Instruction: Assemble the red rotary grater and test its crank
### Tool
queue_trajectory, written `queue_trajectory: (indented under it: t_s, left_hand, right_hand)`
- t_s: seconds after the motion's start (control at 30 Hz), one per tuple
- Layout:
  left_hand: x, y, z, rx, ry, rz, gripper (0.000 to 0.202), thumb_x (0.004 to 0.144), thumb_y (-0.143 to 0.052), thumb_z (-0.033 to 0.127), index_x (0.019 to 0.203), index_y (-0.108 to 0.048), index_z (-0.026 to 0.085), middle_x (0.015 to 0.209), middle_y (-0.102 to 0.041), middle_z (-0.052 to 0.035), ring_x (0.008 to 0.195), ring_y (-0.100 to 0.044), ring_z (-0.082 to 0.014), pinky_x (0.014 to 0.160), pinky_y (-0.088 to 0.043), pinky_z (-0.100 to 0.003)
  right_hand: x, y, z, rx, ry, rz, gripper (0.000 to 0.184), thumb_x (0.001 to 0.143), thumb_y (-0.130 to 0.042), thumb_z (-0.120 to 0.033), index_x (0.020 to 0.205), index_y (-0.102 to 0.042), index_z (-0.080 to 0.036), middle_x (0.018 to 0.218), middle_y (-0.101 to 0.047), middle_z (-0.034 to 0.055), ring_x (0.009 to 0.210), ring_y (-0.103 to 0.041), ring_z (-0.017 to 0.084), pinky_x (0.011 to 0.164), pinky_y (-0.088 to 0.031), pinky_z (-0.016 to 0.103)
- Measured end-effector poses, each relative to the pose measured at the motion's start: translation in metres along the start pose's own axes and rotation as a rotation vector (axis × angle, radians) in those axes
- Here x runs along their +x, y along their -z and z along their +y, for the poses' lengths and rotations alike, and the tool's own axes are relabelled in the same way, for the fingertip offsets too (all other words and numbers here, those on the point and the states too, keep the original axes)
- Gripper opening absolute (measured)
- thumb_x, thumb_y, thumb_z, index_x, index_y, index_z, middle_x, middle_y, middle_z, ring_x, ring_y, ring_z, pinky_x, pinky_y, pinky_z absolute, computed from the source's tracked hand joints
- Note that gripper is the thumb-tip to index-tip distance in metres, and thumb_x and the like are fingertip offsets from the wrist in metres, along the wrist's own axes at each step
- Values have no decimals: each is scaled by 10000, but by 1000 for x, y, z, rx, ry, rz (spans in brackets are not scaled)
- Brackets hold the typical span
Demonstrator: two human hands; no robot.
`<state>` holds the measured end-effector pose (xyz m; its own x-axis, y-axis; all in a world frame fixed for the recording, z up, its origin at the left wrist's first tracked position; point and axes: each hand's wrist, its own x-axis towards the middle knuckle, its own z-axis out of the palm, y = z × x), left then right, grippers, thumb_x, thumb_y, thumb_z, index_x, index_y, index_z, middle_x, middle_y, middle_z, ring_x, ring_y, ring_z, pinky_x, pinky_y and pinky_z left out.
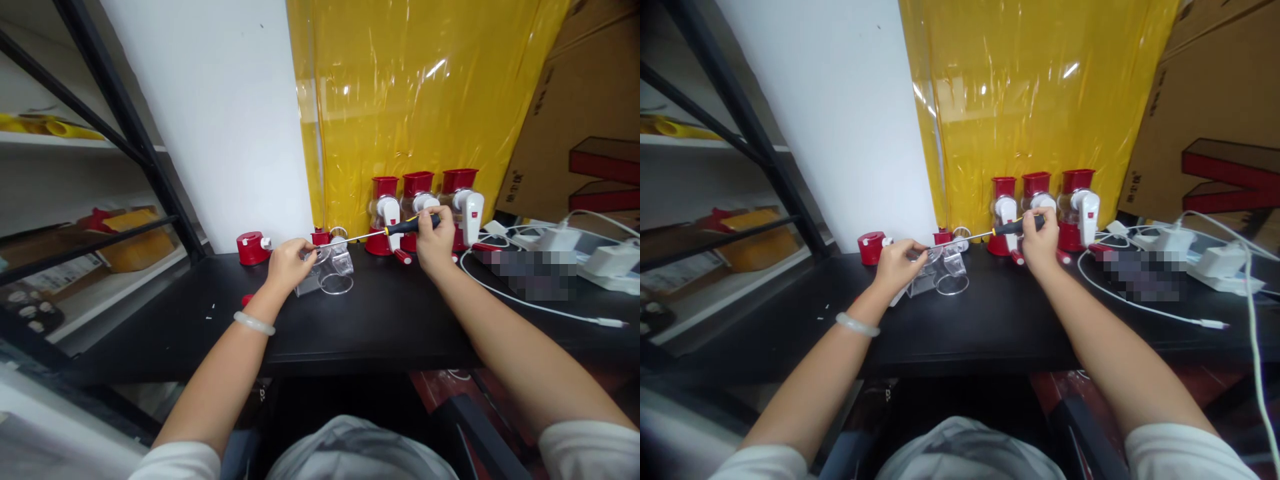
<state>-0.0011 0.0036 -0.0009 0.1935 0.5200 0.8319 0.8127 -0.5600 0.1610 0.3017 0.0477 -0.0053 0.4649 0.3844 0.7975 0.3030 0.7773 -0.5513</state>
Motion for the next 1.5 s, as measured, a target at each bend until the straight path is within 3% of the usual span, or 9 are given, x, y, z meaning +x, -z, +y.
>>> queue_trajectory:
  t_s: [0.33,0.57,0.77,1.5]
  left_hand:
    - [0,0,0,-19,-15,11,66,786,-619,214,783,-678,184,794,-720,-30,659,-649,-157,632,-529,-275]
    - [0,-1,0,-33,-23,13,92,807,-624,239,822,-697,185,810,-723,-30,663,-650,-156,619,-535,-279]
    - [-1,-1,-1,-24,-12,9,111,823,-620,254,843,-709,190,823,-728,-28,655,-651,-152,620,-535,-279]
    - [0,1,1,22,-10,-5,120,833,-621,271,840,-718,201,826,-736,-25,642,-649,-149,612,-508,-270]
  right_hand:
    - [0,1,-3,37,16,1,218,853,-568,-415,817,-504,-209,752,-558,-4,701,-556,140,689,-468,298]
    - [3,1,11,68,-23,0,244,855,-559,-449,836,-503,-213,773,-564,-16,651,-550,119,626,-473,278]
    - [5,2,17,41,-5,14,246,855,-557,-457,839,-517,-215,781,-560,-16,674,-550,124,660,-485,296]
    - [5,4,6,7,28,11,226,859,-544,-435,838,-501,-215,788,-552,-15,729,-557,138,755,-465,318]
